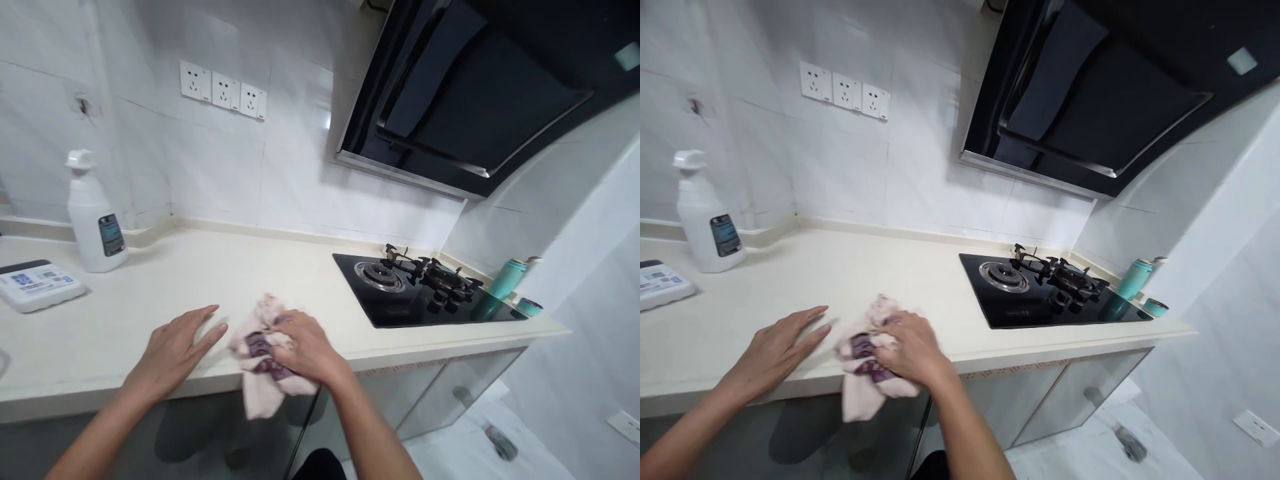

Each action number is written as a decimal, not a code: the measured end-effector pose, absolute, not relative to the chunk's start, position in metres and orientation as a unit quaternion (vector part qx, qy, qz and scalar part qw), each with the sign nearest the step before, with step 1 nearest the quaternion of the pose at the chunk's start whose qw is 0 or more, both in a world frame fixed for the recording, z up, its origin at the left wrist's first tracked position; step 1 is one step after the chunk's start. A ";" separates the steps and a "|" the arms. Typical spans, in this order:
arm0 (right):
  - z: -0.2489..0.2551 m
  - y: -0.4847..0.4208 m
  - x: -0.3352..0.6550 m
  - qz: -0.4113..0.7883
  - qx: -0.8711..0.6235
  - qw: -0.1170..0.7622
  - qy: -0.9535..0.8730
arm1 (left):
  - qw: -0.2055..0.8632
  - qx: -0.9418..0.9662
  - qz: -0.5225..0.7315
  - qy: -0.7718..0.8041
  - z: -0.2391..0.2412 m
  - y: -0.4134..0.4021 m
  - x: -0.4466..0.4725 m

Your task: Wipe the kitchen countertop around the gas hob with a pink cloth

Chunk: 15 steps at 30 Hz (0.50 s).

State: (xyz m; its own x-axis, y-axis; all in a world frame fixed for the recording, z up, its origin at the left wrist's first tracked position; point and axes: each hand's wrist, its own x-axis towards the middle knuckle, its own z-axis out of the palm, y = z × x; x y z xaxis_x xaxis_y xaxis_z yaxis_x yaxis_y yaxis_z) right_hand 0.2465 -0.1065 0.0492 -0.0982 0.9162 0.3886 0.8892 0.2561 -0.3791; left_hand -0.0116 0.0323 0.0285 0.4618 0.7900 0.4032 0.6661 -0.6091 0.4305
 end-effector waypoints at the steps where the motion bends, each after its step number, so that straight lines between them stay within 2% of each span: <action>1: 0.044 -0.126 0.268 0.010 -0.633 0.294 -0.716 | 0.113 0.850 0.279 0.431 0.029 0.031 -0.011; 6: 0.028 -0.210 0.385 -0.082 -0.759 0.349 -0.544 | 0.122 0.859 0.266 0.420 0.027 0.029 -0.011; 11: 0.046 -0.234 0.458 0.050 -0.823 0.384 -0.414 | 0.119 0.860 0.282 0.409 0.022 0.028 -0.012; 15: 0.046 -0.238 0.474 0.033 -0.839 0.378 -0.389 | 0.131 0.859 0.275 0.411 0.024 0.026 -0.012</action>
